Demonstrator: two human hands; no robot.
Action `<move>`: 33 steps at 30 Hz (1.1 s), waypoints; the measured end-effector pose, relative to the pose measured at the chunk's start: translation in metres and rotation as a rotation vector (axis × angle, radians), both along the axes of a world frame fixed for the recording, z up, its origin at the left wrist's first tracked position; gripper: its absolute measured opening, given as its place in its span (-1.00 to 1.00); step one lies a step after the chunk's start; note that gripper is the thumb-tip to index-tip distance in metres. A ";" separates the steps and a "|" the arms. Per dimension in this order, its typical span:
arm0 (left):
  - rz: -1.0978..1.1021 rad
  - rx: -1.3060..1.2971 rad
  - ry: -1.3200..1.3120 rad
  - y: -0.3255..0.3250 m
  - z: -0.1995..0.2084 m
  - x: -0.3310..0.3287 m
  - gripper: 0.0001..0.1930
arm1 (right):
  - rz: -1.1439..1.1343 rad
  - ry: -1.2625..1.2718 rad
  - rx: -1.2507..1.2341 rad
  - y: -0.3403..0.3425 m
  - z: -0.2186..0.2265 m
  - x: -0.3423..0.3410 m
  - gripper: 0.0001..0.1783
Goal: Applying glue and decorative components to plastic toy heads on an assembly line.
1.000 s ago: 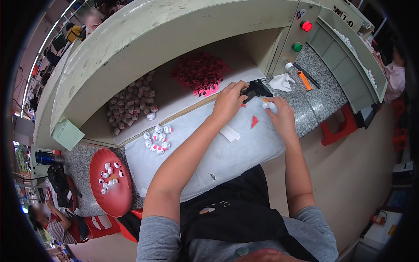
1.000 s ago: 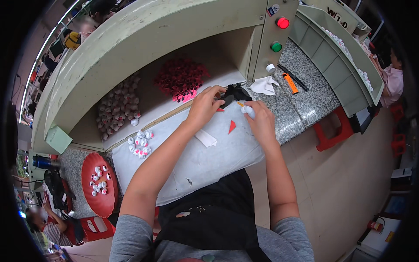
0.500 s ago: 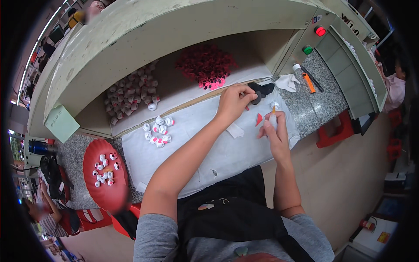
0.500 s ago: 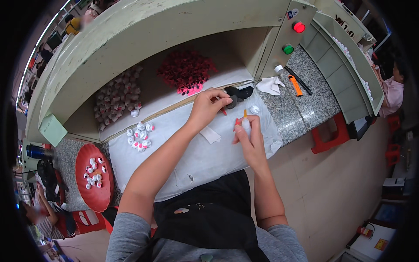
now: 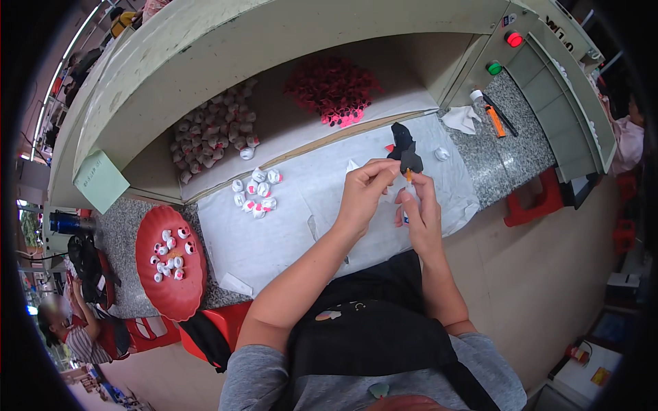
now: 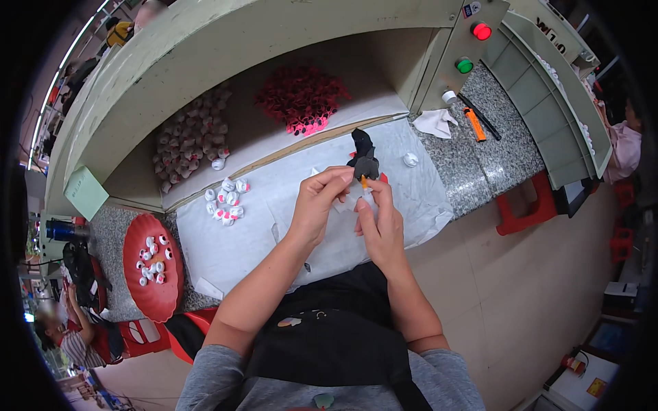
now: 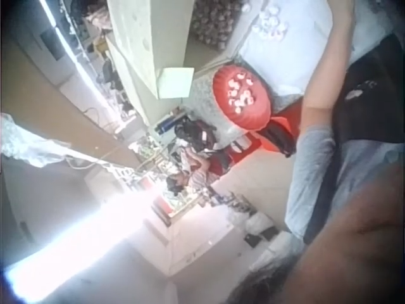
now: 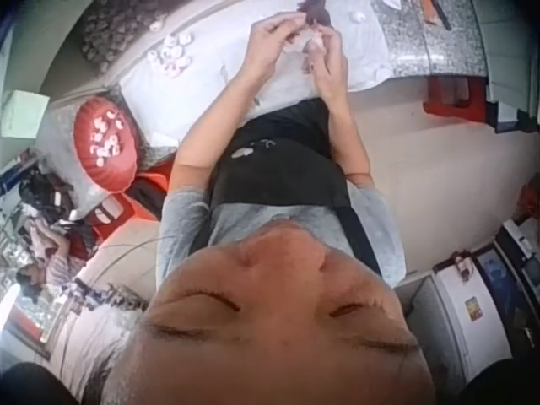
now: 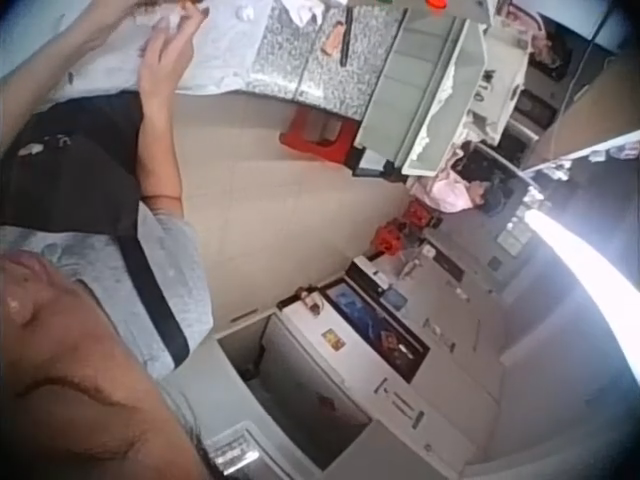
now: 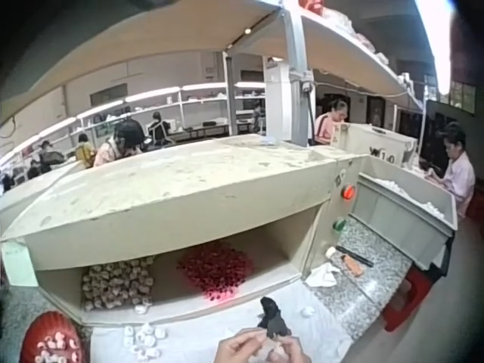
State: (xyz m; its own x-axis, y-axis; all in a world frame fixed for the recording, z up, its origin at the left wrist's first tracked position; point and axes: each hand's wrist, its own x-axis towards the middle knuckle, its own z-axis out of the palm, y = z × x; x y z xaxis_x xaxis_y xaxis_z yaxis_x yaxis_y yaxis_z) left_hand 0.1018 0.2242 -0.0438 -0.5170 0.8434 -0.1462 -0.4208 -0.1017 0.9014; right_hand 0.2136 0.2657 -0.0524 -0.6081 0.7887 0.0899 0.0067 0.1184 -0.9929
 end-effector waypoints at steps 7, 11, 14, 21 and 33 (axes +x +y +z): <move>-0.118 0.033 -0.142 0.001 -0.001 -0.004 -0.88 | 0.052 0.071 -0.115 0.000 0.000 0.002 -0.72; -0.102 0.010 -0.158 0.001 -0.003 -0.002 -0.89 | 0.088 0.117 -0.078 0.006 -0.012 0.002 -0.72; -0.073 0.017 -0.109 0.000 -0.001 -0.003 -0.89 | 0.061 0.094 -0.105 0.005 -0.004 0.001 -0.73; -0.133 -0.019 -0.176 0.003 -0.007 -0.007 -0.88 | 0.074 0.027 -0.099 0.004 0.002 0.001 -0.74; -0.164 -0.013 -0.223 0.010 -0.006 0.000 -0.93 | 0.087 0.077 -0.173 0.011 0.006 -0.005 -0.75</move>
